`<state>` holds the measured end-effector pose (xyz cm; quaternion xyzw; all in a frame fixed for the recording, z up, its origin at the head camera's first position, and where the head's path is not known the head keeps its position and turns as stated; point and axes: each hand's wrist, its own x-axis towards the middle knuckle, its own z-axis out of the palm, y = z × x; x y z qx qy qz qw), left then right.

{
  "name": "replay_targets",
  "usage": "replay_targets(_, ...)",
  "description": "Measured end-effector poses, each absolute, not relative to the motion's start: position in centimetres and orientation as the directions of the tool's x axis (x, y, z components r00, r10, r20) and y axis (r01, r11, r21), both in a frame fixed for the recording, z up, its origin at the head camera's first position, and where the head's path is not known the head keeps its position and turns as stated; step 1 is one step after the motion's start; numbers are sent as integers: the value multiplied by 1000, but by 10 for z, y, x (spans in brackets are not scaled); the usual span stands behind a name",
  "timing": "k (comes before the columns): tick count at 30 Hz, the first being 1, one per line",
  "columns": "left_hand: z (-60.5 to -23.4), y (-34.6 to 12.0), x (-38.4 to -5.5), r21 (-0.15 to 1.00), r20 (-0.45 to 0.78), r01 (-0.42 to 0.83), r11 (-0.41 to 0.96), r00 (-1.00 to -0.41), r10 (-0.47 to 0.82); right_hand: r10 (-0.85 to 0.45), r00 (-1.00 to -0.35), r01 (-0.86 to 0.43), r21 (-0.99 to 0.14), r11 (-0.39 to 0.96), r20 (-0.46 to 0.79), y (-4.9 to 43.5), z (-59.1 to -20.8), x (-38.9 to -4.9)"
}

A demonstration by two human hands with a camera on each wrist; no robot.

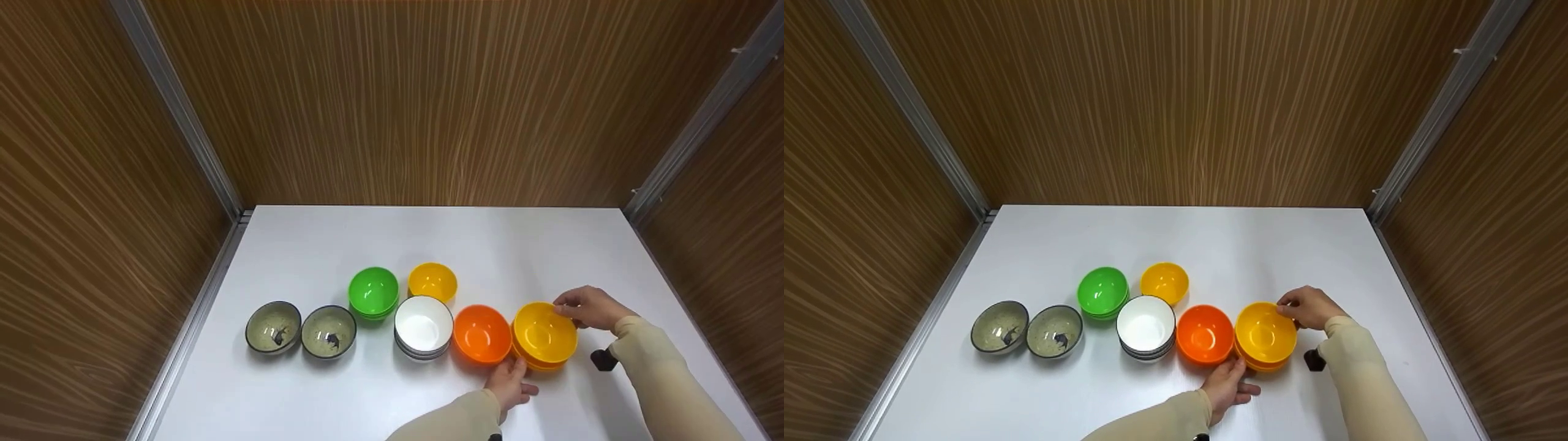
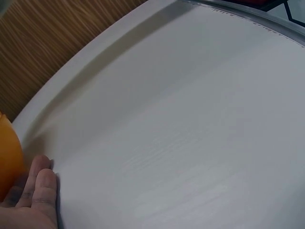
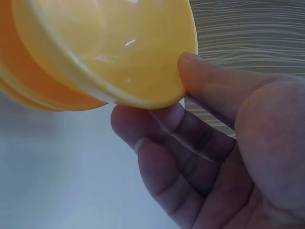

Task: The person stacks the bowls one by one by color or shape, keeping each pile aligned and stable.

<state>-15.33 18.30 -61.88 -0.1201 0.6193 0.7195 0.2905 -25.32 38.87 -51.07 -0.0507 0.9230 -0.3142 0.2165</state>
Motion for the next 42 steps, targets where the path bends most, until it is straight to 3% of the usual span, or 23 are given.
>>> replay_targets(7, -619, 182, -155, 799, -566, -599, -52, -778, 271, -227, -901, 42, -594, 804, -371, 387, -516, -253)
replay_targets(42, -622, 182, -154, 819, -532, -569, -74, -801, 276, -176, -923, 82, -622, 779, -342, 389, -530, -246)
